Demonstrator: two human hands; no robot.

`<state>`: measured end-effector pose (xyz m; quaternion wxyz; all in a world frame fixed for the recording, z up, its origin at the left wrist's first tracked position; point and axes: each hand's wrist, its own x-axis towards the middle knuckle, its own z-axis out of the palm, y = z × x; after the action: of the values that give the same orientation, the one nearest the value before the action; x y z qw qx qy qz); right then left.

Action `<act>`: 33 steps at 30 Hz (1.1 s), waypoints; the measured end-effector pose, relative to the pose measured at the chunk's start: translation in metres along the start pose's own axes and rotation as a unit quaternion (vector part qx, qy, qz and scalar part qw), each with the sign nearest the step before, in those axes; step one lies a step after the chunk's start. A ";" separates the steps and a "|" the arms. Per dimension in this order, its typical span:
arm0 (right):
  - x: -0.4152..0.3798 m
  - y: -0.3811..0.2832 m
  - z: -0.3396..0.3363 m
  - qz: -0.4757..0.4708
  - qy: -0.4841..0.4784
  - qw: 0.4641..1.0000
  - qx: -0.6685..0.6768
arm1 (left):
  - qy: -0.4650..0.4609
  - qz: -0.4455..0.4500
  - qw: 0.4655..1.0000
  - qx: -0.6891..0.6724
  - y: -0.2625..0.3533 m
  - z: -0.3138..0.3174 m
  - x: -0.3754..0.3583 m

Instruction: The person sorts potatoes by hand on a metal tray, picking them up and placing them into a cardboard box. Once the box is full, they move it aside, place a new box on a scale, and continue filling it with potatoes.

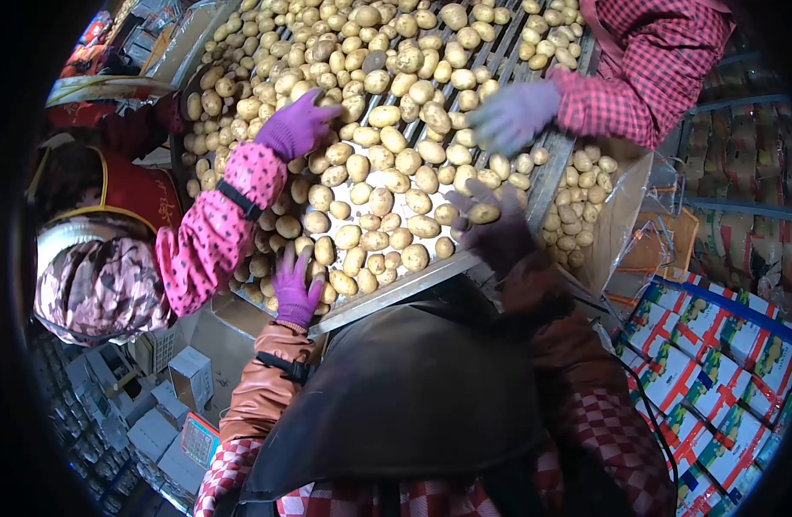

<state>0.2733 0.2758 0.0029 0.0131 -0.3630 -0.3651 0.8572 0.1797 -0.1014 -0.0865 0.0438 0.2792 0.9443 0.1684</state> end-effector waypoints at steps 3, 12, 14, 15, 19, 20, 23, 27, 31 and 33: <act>0.006 -0.018 -0.039 0.008 -0.018 0.995 0.093 | 0.051 0.018 0.998 -0.038 -0.004 0.001 -0.001; 0.043 0.015 -0.100 -0.209 -0.029 0.805 -0.554 | -0.088 0.296 0.951 -0.019 0.067 0.021 0.094; 0.059 0.034 -0.075 -0.209 0.002 0.732 -0.648 | -0.095 0.212 0.969 0.082 0.038 0.024 0.112; 0.068 0.039 -0.064 -0.200 0.007 0.718 -0.667 | -0.062 0.200 0.973 0.099 0.023 0.017 0.113; 0.059 0.027 -0.049 -0.106 -0.032 0.914 -0.390 | 0.047 0.139 0.989 0.020 -0.014 -0.005 0.091; 0.043 0.020 -0.048 -0.085 -0.041 0.957 -0.274 | 0.042 0.114 0.993 -0.003 -0.022 -0.007 0.074; 0.004 0.001 -0.068 -0.026 0.011 0.973 -0.231 | 0.016 0.068 0.997 0.028 -0.041 -0.005 0.019; -0.039 0.021 -0.102 -0.095 0.055 0.959 -0.263 | -0.037 0.023 0.998 -0.043 -0.036 -0.005 -0.002; -0.063 0.041 -0.123 -0.010 0.091 0.993 0.072 | -0.088 0.078 0.993 -0.005 0.015 -0.007 0.014; -0.072 0.054 -0.135 -0.150 0.095 0.944 -0.277 | -0.132 0.111 0.984 0.043 0.037 -0.008 0.023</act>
<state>0.4245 0.2989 -0.0503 0.0750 -0.3727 -0.6352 0.6722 0.1775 -0.0621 -0.0663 0.1375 0.4037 0.8997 0.0933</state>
